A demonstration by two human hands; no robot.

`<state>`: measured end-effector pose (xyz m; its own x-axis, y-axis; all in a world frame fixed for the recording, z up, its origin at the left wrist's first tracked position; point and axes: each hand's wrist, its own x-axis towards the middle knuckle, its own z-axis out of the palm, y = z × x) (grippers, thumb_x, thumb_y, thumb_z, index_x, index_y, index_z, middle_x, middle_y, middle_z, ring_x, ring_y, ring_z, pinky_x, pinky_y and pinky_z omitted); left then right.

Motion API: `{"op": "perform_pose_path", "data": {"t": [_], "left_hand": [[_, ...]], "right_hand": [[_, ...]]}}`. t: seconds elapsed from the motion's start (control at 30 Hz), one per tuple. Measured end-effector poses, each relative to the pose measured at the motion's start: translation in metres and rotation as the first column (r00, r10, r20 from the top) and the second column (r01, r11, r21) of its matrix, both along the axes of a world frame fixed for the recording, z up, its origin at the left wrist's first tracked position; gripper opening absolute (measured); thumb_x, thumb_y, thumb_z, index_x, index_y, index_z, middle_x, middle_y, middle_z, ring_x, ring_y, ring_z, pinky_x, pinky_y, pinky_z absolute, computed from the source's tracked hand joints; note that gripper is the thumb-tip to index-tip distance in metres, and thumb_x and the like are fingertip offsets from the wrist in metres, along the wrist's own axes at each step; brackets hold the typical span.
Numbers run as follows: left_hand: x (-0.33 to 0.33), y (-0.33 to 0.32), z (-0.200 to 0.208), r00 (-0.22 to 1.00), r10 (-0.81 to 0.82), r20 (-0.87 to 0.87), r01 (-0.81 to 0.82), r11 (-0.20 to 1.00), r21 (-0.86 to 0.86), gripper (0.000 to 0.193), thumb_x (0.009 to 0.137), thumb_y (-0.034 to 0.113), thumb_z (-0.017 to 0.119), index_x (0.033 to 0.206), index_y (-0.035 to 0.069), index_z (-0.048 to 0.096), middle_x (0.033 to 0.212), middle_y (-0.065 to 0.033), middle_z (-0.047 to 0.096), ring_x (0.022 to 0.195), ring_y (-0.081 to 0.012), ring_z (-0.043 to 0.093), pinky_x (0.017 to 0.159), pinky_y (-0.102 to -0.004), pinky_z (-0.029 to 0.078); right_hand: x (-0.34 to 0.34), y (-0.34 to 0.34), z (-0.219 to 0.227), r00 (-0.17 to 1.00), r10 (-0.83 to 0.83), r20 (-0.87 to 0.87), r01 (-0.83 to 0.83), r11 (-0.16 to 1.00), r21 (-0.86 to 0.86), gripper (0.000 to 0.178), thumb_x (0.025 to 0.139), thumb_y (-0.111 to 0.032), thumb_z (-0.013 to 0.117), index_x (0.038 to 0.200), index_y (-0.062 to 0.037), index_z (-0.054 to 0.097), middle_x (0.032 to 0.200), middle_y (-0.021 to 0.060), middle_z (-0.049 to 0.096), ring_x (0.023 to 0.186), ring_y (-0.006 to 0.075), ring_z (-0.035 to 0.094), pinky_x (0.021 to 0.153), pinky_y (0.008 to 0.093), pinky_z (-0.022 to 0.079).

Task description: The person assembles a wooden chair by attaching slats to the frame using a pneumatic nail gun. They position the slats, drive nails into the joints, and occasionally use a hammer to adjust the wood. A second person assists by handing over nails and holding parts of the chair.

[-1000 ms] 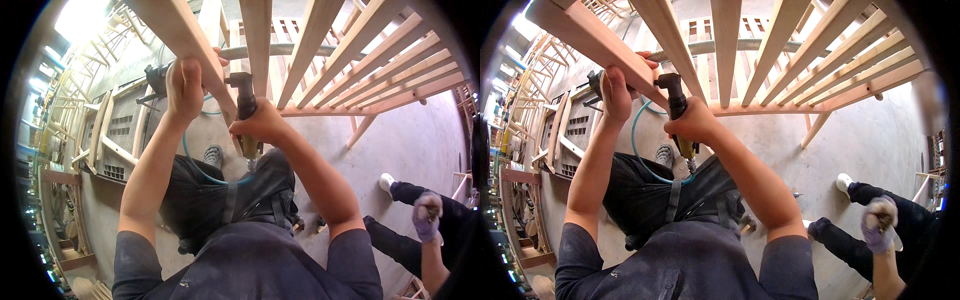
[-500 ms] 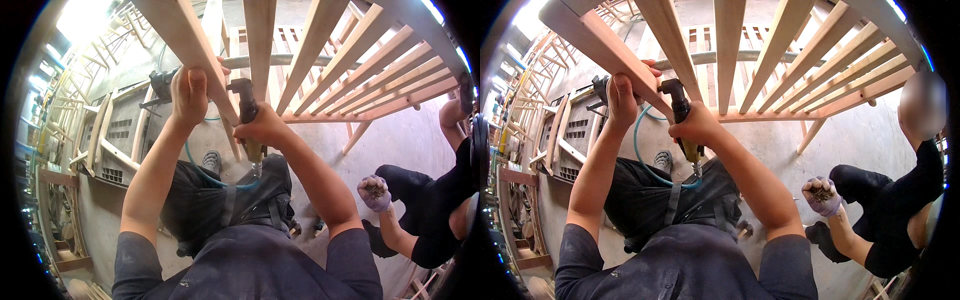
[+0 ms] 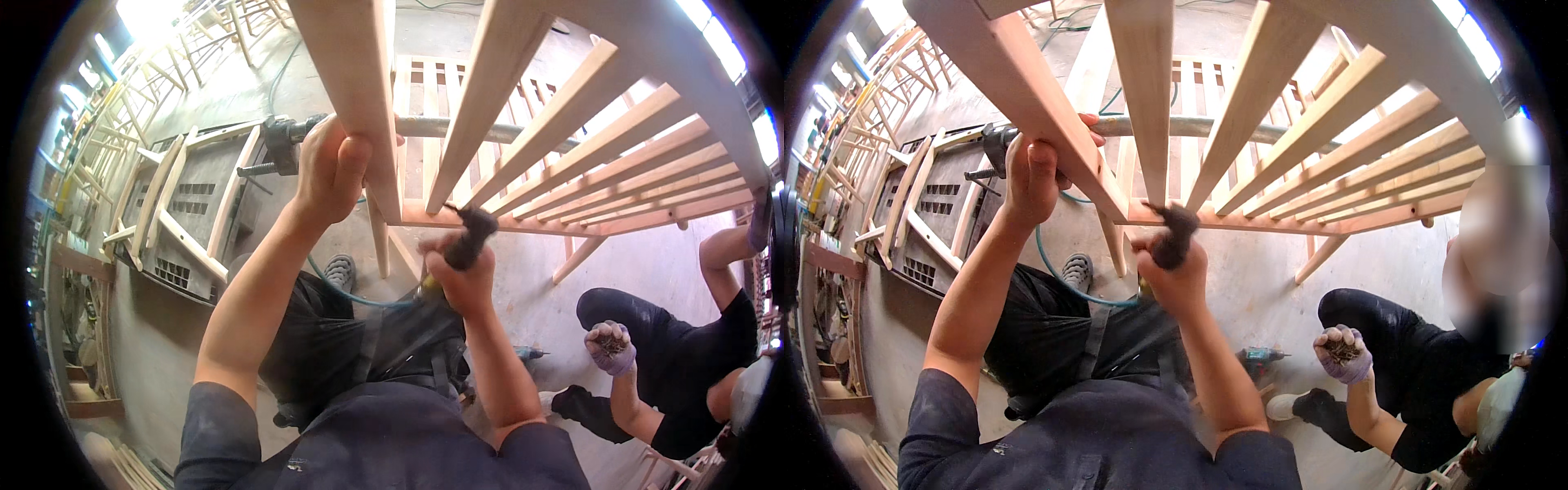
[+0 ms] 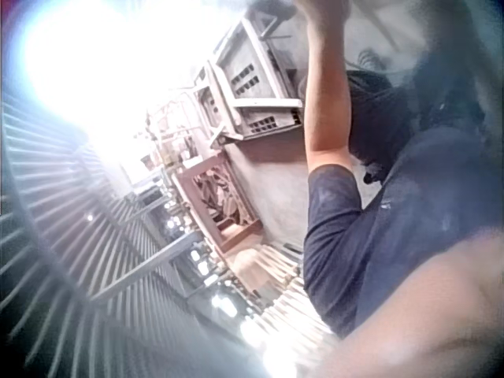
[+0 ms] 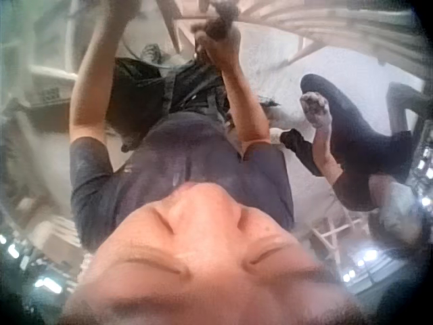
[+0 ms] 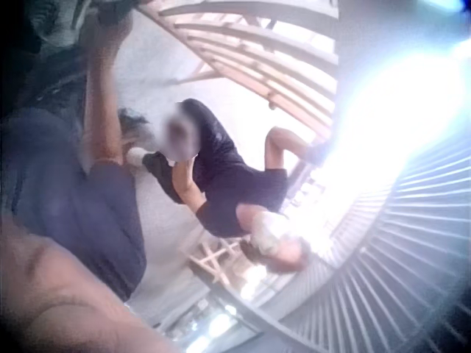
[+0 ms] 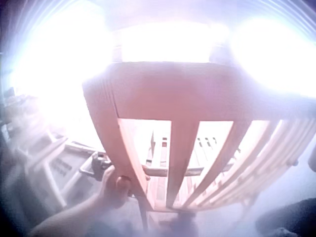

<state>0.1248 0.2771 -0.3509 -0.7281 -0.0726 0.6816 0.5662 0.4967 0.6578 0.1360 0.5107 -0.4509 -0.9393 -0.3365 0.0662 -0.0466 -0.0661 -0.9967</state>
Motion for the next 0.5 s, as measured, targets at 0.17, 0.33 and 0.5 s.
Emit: {"op": "perform_pose_path", "data": {"t": [0.17, 0.33, 0.5], "left_hand": [[-0.007, 0.002, -0.009, 0.959, 0.180, -0.218, -0.218, 0.962, -0.166, 0.064, 0.088, 0.049, 0.077, 0.122, 0.000, 0.055, 0.087, -0.0116, 0.069, 0.073, -0.0248, 0.070, 0.063, -0.0379, 0.055], [0.020, 0.022, -0.042, 0.822, 0.452, -0.347, -0.491, 0.871, -0.029, 0.070, 0.080, 0.037, 0.088, 0.127, 0.000, 0.051, 0.129, -0.0185, 0.053, 0.118, -0.0308, 0.056, 0.103, -0.0452, 0.044], [0.077, 0.117, -0.033, 0.984, 0.172, -0.052, -0.174, 0.984, -0.035, 0.043, 0.087, 0.023, 0.080, 0.118, 0.000, 0.060, 0.112, -0.0129, 0.067, 0.109, -0.0253, 0.064, 0.099, -0.0383, 0.048]], "right_hand": [[0.043, 0.025, -0.012, 0.973, -0.108, 0.202, 0.142, 0.977, -0.161, 0.010, 0.081, -0.003, 0.071, 0.086, 0.0000, 0.063, 0.094, 0.0167, 0.075, 0.090, 0.0197, 0.072, 0.082, 0.0322, 0.056], [0.066, 0.052, -0.012, 0.966, -0.201, 0.165, 0.236, 0.945, -0.226, 0.018, 0.086, -0.005, 0.075, 0.096, -0.0013, 0.060, 0.100, 0.0205, 0.074, 0.095, 0.0237, 0.072, 0.085, 0.0349, 0.057], [0.080, 0.081, 0.020, 0.955, -0.263, 0.136, 0.289, 0.925, -0.245, 0.017, 0.085, -0.003, 0.075, 0.094, -0.0001, 0.061, 0.098, 0.0211, 0.075, 0.093, 0.0247, 0.073, 0.084, 0.0342, 0.058]]}}
